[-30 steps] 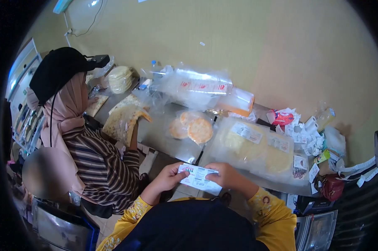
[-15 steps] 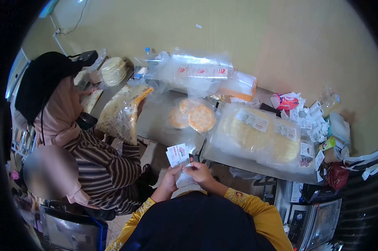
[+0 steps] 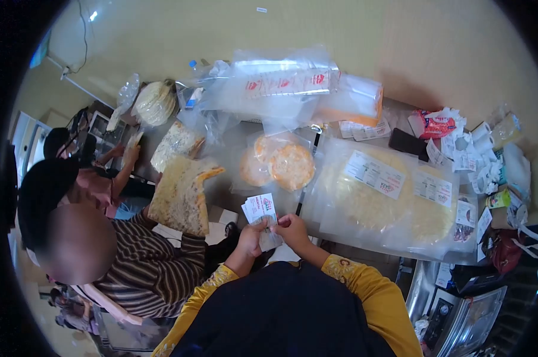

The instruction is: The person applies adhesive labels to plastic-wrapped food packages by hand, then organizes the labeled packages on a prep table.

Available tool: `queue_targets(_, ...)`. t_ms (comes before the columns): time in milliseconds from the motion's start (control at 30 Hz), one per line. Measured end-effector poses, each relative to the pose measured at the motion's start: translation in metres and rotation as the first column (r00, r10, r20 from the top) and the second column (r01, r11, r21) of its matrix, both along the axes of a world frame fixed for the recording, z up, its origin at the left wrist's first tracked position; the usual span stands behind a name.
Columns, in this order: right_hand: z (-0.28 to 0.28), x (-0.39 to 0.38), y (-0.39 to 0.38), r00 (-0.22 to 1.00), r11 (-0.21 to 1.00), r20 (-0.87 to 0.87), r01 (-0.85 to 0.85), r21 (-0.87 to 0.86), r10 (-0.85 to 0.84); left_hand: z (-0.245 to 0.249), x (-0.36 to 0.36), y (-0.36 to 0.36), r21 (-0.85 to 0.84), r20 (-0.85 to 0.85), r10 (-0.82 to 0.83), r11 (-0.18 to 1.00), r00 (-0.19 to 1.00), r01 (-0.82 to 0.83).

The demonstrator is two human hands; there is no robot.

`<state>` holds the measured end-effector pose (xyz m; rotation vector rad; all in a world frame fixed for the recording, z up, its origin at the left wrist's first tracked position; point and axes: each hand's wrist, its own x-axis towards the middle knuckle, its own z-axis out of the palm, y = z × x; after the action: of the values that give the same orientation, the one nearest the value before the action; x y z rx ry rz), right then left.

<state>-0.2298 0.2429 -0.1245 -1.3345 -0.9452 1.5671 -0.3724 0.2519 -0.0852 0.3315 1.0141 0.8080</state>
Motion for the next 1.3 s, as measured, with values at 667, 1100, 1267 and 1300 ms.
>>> queue_targets(667,-0.034,-0.023,0.009,0.982,0.977,-0.182,0.004,-0.212,-0.044,-0.008,-0.018,0.026,-0.166,-0.108,-0.014,0.986,0.994,-0.004)
queue_targets(1100,-0.041,-0.029,0.015,0.691,0.745,-0.466,0.159,-0.648,-0.553,-0.003,-0.019,0.086,0.104,-0.194,-0.074,0.99,0.978,0.096)
queue_targets(1267,-0.043,-0.025,0.009,0.687,0.762,-0.457,0.222,-0.609,-0.565,-0.015,-0.021,0.11,0.06,-0.274,-0.112,0.989,0.955,0.133)
queue_targets(1300,-0.04,-0.024,0.01,0.677,0.766,-0.462,0.242,-0.595,-0.573,-0.011,-0.02,0.112,0.049,-0.273,-0.107,0.991,0.956,0.125)
